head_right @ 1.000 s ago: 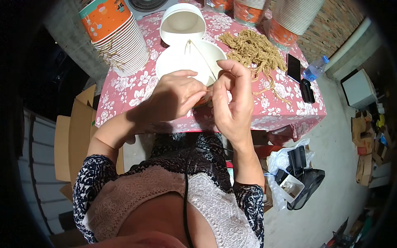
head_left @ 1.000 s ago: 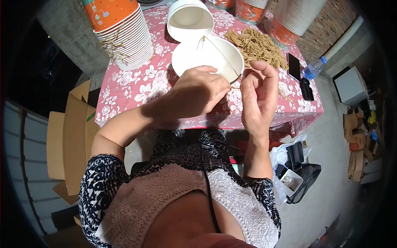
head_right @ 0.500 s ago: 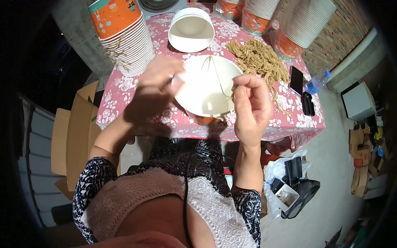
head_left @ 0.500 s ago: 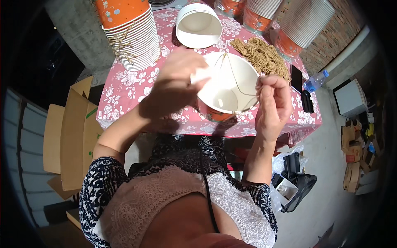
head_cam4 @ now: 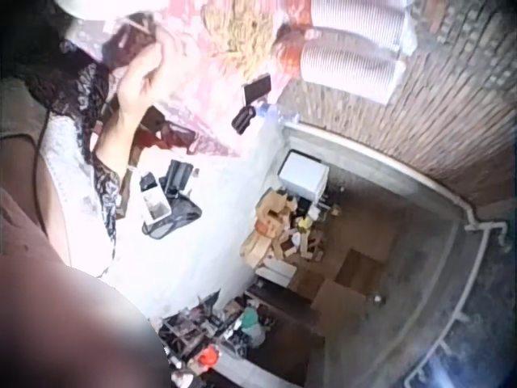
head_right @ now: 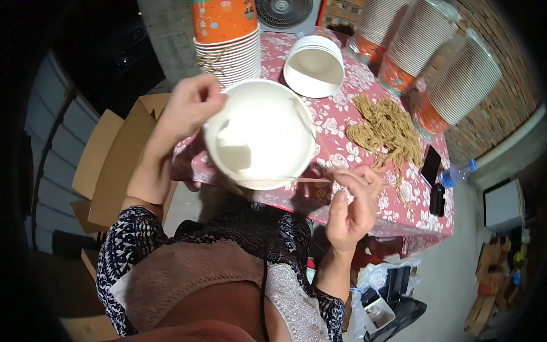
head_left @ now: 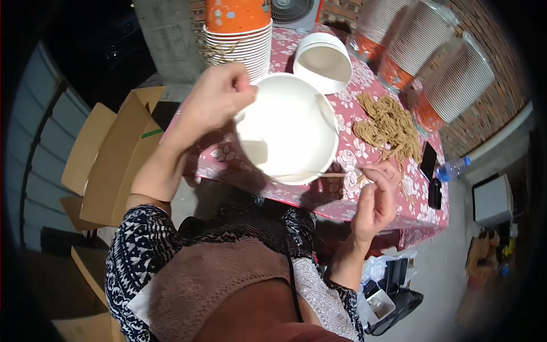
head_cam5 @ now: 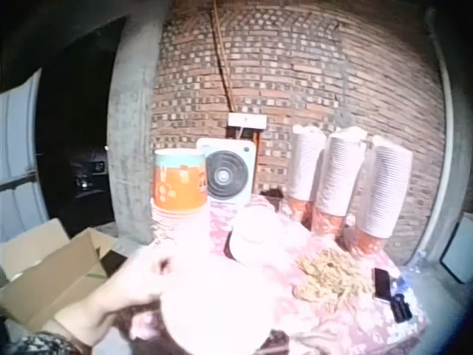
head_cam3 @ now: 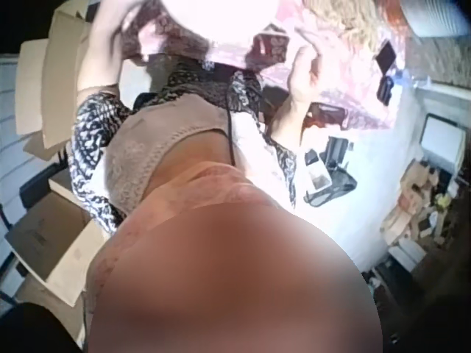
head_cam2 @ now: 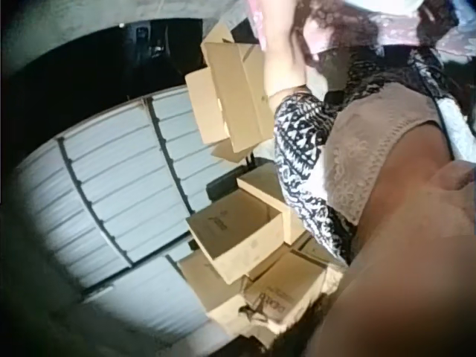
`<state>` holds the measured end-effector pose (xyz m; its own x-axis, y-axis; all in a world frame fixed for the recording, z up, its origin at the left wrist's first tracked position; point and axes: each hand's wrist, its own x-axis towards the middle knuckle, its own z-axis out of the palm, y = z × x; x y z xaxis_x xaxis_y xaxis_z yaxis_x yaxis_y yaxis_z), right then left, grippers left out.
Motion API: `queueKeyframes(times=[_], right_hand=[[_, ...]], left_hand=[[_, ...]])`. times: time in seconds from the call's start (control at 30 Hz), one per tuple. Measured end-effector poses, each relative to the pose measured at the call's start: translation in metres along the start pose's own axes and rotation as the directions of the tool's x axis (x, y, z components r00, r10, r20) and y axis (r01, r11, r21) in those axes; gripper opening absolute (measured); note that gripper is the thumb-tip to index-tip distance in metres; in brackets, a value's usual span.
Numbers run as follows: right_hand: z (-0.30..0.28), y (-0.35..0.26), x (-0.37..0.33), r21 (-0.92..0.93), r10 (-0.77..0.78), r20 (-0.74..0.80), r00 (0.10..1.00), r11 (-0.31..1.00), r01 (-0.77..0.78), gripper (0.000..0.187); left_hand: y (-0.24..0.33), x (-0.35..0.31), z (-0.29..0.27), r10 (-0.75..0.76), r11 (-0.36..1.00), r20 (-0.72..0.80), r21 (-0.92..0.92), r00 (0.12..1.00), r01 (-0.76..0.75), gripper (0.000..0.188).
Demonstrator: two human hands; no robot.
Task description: Tie thin cords through pre-punched holes in paper buckets to create handles.
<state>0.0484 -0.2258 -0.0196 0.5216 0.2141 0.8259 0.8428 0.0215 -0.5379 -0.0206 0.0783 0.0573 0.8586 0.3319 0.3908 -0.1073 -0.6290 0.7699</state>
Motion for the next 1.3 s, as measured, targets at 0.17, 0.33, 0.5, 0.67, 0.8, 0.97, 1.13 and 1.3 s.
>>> queueKeyframes(times=[0.17, 0.33, 0.5, 0.67, 0.8, 0.97, 1.13, 1.3], right_hand=[[0.009, 0.017, -0.014, -0.138, 0.032, 0.036, 0.999, 0.99, -0.027, 0.022], [0.012, 0.052, -0.043, 0.012, 0.187, 0.042, 0.982, 0.982, -0.187, 0.018], [0.02, 0.067, -0.053, 0.1, 0.267, 0.032, 0.963, 0.958, -0.269, 0.018], [0.017, 0.086, -0.069, 0.179, 0.372, -0.029, 0.928, 0.915, -0.361, 0.017], [0.022, 0.093, -0.072, 0.094, 0.308, 0.025, 0.951, 0.946, -0.309, 0.018], [0.022, 0.083, -0.063, -0.049, 0.275, 0.005, 0.962, 0.96, -0.274, 0.017], [0.028, 0.076, -0.059, -0.095, 0.246, -0.006, 0.969, 0.965, -0.245, 0.016], [0.024, 0.078, -0.057, -0.146, 0.207, 0.006, 0.978, 0.968, -0.204, 0.016]], left_hand=[[0.011, -0.005, -0.084, 0.14, 0.802, -0.196, 0.597, 0.971, 0.004, 0.02], [0.008, 0.044, -0.158, 0.146, 0.231, -0.243, 0.951, 0.959, 0.206, 0.016], [-0.032, 0.15, -0.231, 0.421, -0.221, 0.067, 0.975, 0.905, 0.031, 0.02], [0.035, 0.217, -0.147, 0.553, -0.171, 0.287, 0.958, 0.783, -0.23, 0.015], [0.035, 0.273, -0.106, 0.488, -0.385, 0.273, 0.92, 0.829, -0.076, 0.01], [0.049, 0.271, -0.031, 0.547, -0.28, 0.305, 0.944, 0.78, -0.173, 0.011], [0.019, 0.292, -0.008, 0.313, -0.341, 0.364, 0.905, 0.877, -0.254, 0.014], [0.021, 0.276, 0.008, 0.389, 0.017, 0.411, 0.892, 0.824, -0.452, 0.013]])
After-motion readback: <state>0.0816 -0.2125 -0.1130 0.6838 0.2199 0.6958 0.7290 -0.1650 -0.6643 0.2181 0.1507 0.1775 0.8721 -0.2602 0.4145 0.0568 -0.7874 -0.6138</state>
